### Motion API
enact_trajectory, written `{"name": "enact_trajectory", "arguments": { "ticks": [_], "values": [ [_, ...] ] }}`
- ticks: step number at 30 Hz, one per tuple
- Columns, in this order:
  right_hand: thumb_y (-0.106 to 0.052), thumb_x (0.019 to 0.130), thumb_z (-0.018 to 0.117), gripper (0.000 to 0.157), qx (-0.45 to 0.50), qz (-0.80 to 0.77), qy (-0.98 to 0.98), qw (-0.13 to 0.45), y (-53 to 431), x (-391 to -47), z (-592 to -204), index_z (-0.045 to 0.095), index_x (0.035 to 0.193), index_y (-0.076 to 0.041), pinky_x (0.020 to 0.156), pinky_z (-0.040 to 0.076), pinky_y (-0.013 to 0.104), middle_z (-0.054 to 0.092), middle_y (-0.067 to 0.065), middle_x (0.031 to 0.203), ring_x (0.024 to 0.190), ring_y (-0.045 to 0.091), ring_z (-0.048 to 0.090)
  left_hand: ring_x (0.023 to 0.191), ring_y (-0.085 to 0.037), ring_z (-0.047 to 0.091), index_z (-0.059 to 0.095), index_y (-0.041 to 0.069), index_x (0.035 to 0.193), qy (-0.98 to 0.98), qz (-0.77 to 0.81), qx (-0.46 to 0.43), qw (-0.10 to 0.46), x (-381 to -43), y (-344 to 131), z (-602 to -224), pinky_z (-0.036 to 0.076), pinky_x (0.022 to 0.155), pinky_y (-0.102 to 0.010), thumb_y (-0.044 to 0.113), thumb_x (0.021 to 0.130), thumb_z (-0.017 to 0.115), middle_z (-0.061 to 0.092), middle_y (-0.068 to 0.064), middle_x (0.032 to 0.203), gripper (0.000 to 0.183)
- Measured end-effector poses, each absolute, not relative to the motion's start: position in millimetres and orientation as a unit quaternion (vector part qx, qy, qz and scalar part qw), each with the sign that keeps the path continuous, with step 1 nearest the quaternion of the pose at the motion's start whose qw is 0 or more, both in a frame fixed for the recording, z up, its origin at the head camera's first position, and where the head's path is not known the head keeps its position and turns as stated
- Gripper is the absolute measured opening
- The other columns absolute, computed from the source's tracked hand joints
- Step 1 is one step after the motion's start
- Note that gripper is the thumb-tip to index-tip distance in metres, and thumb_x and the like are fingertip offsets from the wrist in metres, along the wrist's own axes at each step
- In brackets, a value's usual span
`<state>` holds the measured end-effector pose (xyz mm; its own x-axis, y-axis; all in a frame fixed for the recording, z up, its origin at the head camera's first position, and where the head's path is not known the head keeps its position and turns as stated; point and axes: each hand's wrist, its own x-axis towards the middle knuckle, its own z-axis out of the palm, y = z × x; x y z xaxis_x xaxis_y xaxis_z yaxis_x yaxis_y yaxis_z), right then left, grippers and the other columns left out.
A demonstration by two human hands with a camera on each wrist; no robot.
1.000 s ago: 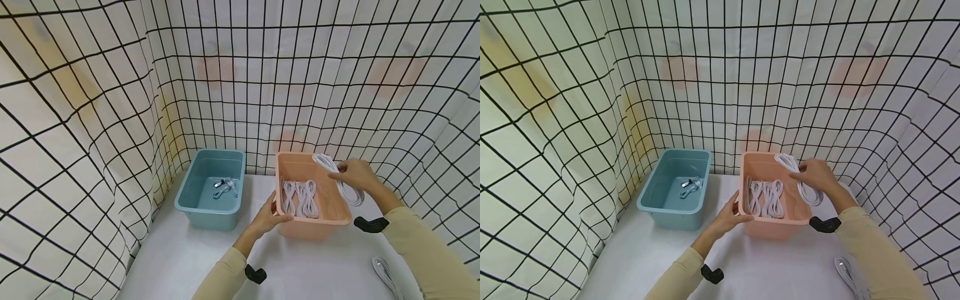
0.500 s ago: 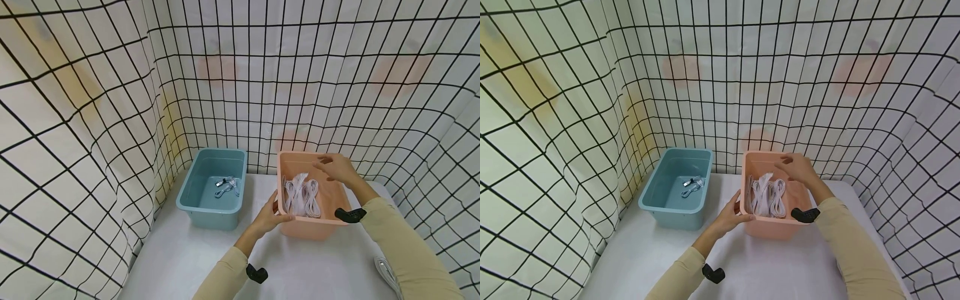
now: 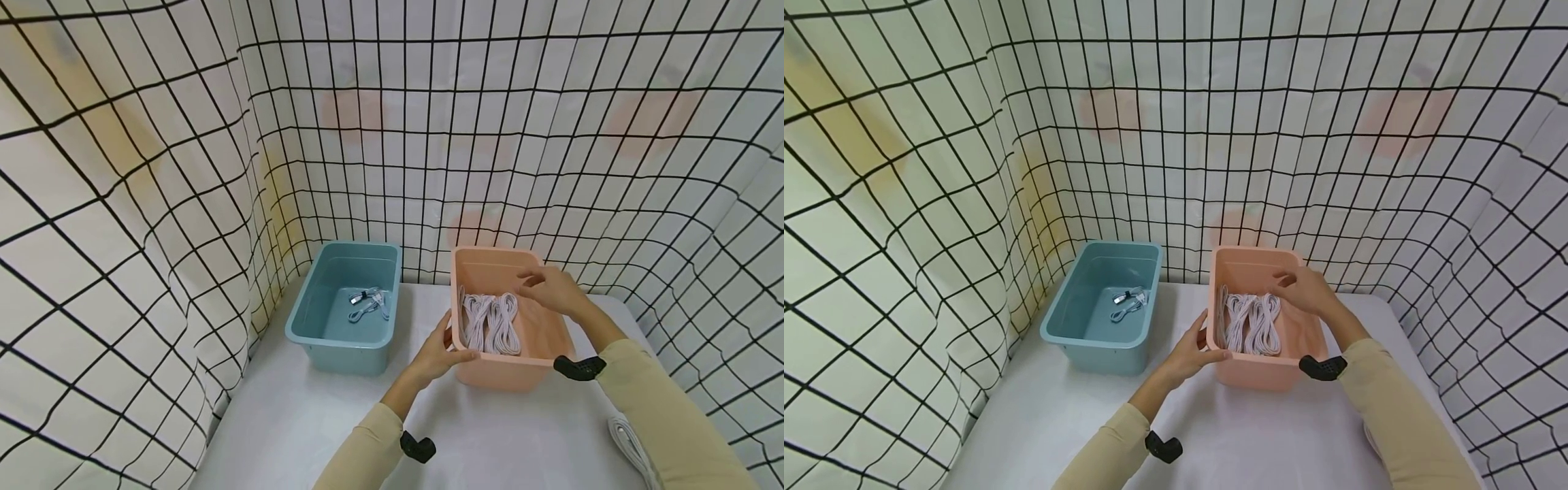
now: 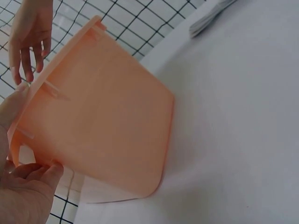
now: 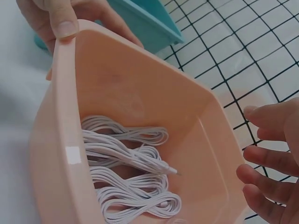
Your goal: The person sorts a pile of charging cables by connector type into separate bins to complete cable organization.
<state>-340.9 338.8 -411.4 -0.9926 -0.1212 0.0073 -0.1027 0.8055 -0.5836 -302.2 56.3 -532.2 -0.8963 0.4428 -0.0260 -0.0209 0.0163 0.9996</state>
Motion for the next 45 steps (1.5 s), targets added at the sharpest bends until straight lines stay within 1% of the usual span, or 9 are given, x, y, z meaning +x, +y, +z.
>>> {"name": "enact_trajectory", "arguments": {
  "ticks": [6, 12, 20, 26, 30, 34, 37, 41, 45],
  "values": [
    [-0.039, 0.1, 0.069, 0.056, -0.074, -0.295, 0.952, 0.002, 342, -332, -411, 0.06, 0.14, 0.0, 0.084, 0.056, 0.056, 0.066, 0.026, 0.124, 0.118, 0.047, 0.058, 0.145, -0.024, 0.042, 0.017, 0.024, 0.167, 0.695, 0.683, 0.151, 0.166, -302, 57, -532, 0.04, 0.113, -0.044, 0.02, 0.085, 0.089, 0.04, -0.003, 0.162, 0.11],
    [-0.038, 0.1, 0.07, 0.059, -0.064, -0.3, 0.952, 0.002, 349, -323, -415, 0.058, 0.141, 0.002, 0.084, 0.057, 0.056, 0.066, 0.027, 0.123, 0.116, 0.046, 0.059, 0.144, -0.022, 0.043, 0.017, 0.022, 0.167, 0.702, 0.677, 0.141, 0.169, -302, 57, -532, 0.041, 0.113, -0.043, 0.022, 0.085, 0.089, 0.041, -0.004, 0.161, 0.109],
    [-0.051, 0.097, 0.07, 0.071, -0.045, -0.292, 0.955, 0.014, 360, -313, -418, 0.056, 0.143, 0.001, 0.082, 0.059, 0.051, 0.064, 0.025, 0.126, 0.114, 0.045, 0.061, 0.145, -0.023, 0.041, 0.018, 0.023, 0.167, 0.699, 0.681, 0.145, 0.166, -300, 55, -530, 0.041, 0.113, -0.043, 0.02, 0.086, 0.088, 0.039, -0.007, 0.162, 0.108],
    [-0.048, 0.097, 0.071, 0.071, -0.045, -0.288, 0.956, 0.01, 373, -304, -418, 0.055, 0.143, 0.003, 0.08, 0.059, 0.053, 0.064, 0.026, 0.125, 0.11, 0.047, 0.064, 0.146, -0.023, 0.04, 0.017, 0.023, 0.167, 0.699, 0.68, 0.15, 0.166, -300, 54, -530, 0.041, 0.113, -0.044, 0.019, 0.086, 0.088, 0.036, -0.011, 0.164, 0.108],
    [-0.046, 0.097, 0.072, 0.069, -0.043, -0.284, 0.958, 0.001, 385, -294, -419, 0.055, 0.143, 0.003, 0.076, 0.059, 0.052, 0.066, 0.026, 0.122, 0.107, 0.047, 0.065, 0.145, -0.023, 0.041, 0.019, 0.025, 0.167, 0.696, 0.682, 0.147, 0.169, -301, 55, -531, 0.041, 0.112, -0.044, 0.018, 0.086, 0.088, 0.04, -0.006, 0.162, 0.107],
    [-0.039, 0.098, 0.073, 0.063, -0.044, -0.288, 0.957, -0.013, 398, -284, -422, 0.057, 0.141, 0.003, 0.075, 0.059, 0.051, 0.067, 0.025, 0.12, 0.105, 0.047, 0.066, 0.145, -0.024, 0.042, 0.019, 0.027, 0.167, 0.699, 0.679, 0.147, 0.168, -302, 57, -530, 0.044, 0.11, -0.041, 0.018, 0.086, 0.088, 0.042, -0.002, 0.16, 0.107],
    [-0.038, 0.098, 0.073, 0.062, -0.04, -0.296, 0.954, -0.018, 406, -274, -424, 0.056, 0.141, 0.003, 0.076, 0.058, 0.054, 0.066, 0.026, 0.12, 0.104, 0.047, 0.066, 0.145, -0.026, 0.042, 0.019, 0.027, 0.167, 0.7, 0.679, 0.148, 0.166, -302, 57, -529, 0.044, 0.11, -0.04, 0.018, 0.086, 0.089, 0.042, -0.002, 0.16, 0.107],
    [-0.043, 0.098, 0.072, 0.066, -0.027, -0.303, 0.952, -0.024, 416, -260, -428, 0.055, 0.142, 0.003, 0.077, 0.057, 0.059, 0.065, 0.028, 0.122, 0.105, 0.049, 0.065, 0.145, -0.026, 0.042, 0.019, 0.027, 0.167, 0.698, 0.681, 0.146, 0.167, -302, 57, -530, 0.042, 0.112, -0.043, 0.017, 0.086, 0.088, 0.042, -0.003, 0.16, 0.107],
    [-0.04, 0.098, 0.073, 0.064, -0.017, -0.301, 0.952, -0.054, 429, -246, -434, 0.055, 0.141, 0.005, 0.076, 0.057, 0.061, 0.066, 0.029, 0.12, 0.104, 0.05, 0.065, 0.145, -0.027, 0.041, 0.018, 0.024, 0.167, 0.695, 0.683, 0.147, 0.169, -301, 57, -532, 0.041, 0.113, -0.046, 0.016, 0.086, 0.088, 0.042, -0.004, 0.16, 0.107]
  ]
}}
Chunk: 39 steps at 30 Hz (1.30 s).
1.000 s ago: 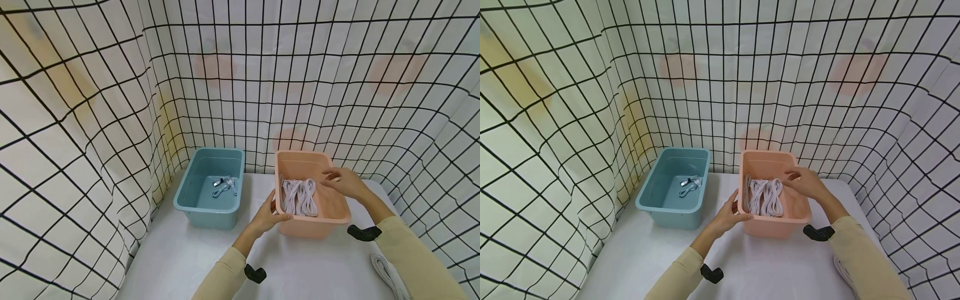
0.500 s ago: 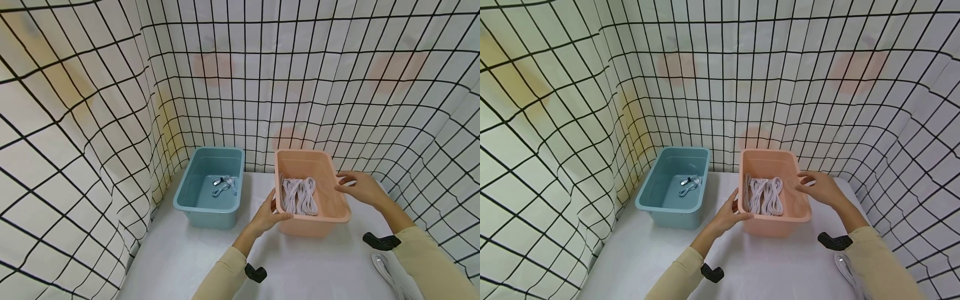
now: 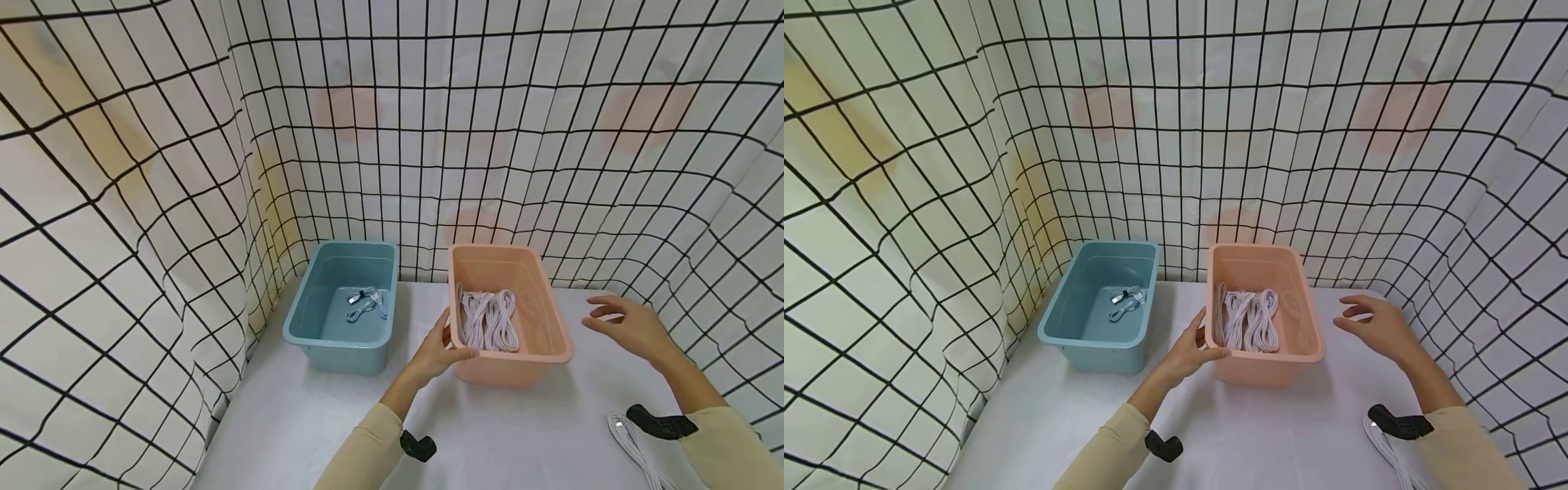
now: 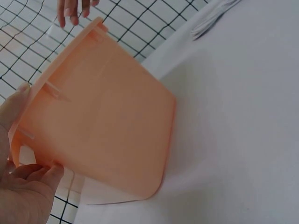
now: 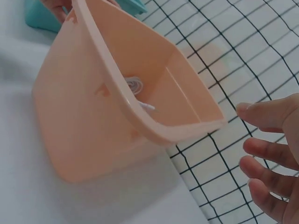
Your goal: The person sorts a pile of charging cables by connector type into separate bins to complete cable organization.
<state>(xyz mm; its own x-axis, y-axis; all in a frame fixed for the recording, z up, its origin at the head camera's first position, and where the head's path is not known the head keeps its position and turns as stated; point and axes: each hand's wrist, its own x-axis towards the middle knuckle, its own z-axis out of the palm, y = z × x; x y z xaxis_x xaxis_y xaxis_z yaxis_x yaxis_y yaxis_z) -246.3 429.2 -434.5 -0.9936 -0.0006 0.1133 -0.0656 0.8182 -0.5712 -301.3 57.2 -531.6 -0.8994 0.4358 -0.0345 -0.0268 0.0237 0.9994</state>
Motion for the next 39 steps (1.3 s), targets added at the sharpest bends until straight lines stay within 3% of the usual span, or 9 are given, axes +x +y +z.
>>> {"name": "enact_trajectory", "arguments": {
  "ticks": [5, 8, 10, 13, 19, 24, 31, 35, 39],
  "values": [
    [-0.036, 0.098, 0.074, 0.061, 0.01, 0.295, -0.952, 0.082, 446, -234, -446, 0.057, 0.138, 0.006, 0.068, 0.057, 0.049, 0.068, 0.029, 0.116, 0.1, 0.049, 0.067, 0.144, -0.026, 0.043, 0.017, 0.023, 0.167, 0.698, 0.68, 0.149, 0.169, -302, 56, -532, 0.042, 0.112, -0.042, 0.021, 0.085, 0.089, 0.042, -0.003, 0.16, 0.11],
    [-0.035, 0.097, 0.075, 0.06, -0.003, 0.297, -0.951, 0.09, 455, -227, -454, 0.058, 0.138, 0.005, 0.065, 0.052, 0.037, 0.068, 0.028, 0.116, 0.092, 0.024, 0.07, 0.144, -0.027, 0.044, 0.018, 0.024, 0.167, 0.696, 0.682, 0.15, 0.165, -302, 56, -533, 0.042, 0.112, -0.043, 0.02, 0.085, 0.089, 0.043, -0.003, 0.16, 0.109],
    [-0.036, 0.098, 0.075, 0.06, -0.014, 0.303, -0.949, 0.091, 461, -222, -462, 0.058, 0.139, 0.004, 0.065, 0.05, 0.035, 0.068, 0.028, 0.117, 0.087, 0.003, 0.063, 0.144, -0.027, 0.044, 0.019, 0.024, 0.167, 0.692, 0.687, 0.15, 0.166, -303, 56, -533, 0.042, 0.112, -0.042, 0.019, 0.085, 0.089, 0.042, -0.004, 0.16, 0.109],
    [-0.037, 0.098, 0.074, 0.062, -0.034, 0.313, -0.945, 0.089, 469, -211, -476, 0.057, 0.14, 0.004, 0.064, 0.049, 0.034, 0.068, 0.027, 0.118, 0.083, -0.014, 0.049, 0.145, -0.028, 0.043, 0.018, 0.024, 0.167, 0.684, 0.693, 0.152, 0.169, -303, 57, -533, 0.043, 0.111, -0.04, 0.018, 0.085, 0.089, 0.04, -0.003, 0.161, 0.109],
    [-0.041, 0.095, 0.076, 0.063, -0.077, 0.307, -0.943, 0.104, 478, -188, -518, 0.059, 0.136, 0.005, 0.057, 0.048, 0.025, 0.073, 0.022, 0.108, 0.076, -0.018, 0.048, 0.145, -0.031, 0.041, 0.019, 0.024, 0.167, 0.682, 0.695, 0.154, 0.168, -302, 57, -530, 0.044, 0.11, -0.036, 0.017, 0.085, 0.089, 0.039, -0.002, 0.161, 0.109],
    [-0.044, 0.094, 0.077, 0.067, -0.117, 0.309, -0.939, 0.096, 480, -175, -546, 0.06, 0.135, 0.006, 0.056, 0.047, 0.021, 0.074, 0.022, 0.105, 0.073, -0.012, 0.053, 0.141, -0.024, 0.047, 0.02, 0.025, 0.167, 0.691, 0.688, 0.153, 0.164, -303, 56, -529, 0.045, 0.109, -0.035, 0.02, 0.084, 0.089, 0.043, -0.001, 0.159, 0.108],
    [-0.049, 0.094, 0.076, 0.072, -0.175, 0.311, -0.932, 0.068, 483, -163, -580, 0.059, 0.135, 0.008, 0.061, 0.048, 0.024, 0.073, 0.021, 0.106, 0.079, 0.014, 0.069, 0.14, -0.021, 0.048, 0.019, 0.024, 0.167, 0.69, 0.69, 0.148, 0.161, -304, 53, -530, 0.045, 0.109, -0.035, 0.018, 0.084, 0.09, 0.044, -0.002, 0.158, 0.109],
    [-0.06, 0.092, 0.072, 0.087, -0.203, 0.317, -0.926, 0.011, 490, -156, -603, 0.051, 0.142, 0.009, 0.075, 0.056, 0.042, 0.067, 0.029, 0.119, 0.099, 0.037, 0.068, 0.14, -0.02, 0.047, 0.018, 0.022, 0.167, 0.68, 0.7, 0.145, 0.165, -304, 52, -531, 0.044, 0.11, -0.033, 0.015, 0.085, 0.089, 0.043, -0.003, 0.159, 0.109],
    [-0.069, 0.087, 0.071, 0.104, -0.227, 0.28, -0.932, -0.048, 497, -139, -636, 0.038, 0.147, 0.01, 0.083, 0.05, 0.065, 0.052, 0.04, 0.129, 0.111, 0.057, 0.053, 0.143, -0.026, 0.044, 0.018, 0.021, 0.167, 0.674, 0.704, 0.151, 0.168, -303, 54, -533, 0.044, 0.109, -0.033, 0.016, 0.086, 0.088, 0.041, -0.004, 0.16, 0.108]
  ]
}}
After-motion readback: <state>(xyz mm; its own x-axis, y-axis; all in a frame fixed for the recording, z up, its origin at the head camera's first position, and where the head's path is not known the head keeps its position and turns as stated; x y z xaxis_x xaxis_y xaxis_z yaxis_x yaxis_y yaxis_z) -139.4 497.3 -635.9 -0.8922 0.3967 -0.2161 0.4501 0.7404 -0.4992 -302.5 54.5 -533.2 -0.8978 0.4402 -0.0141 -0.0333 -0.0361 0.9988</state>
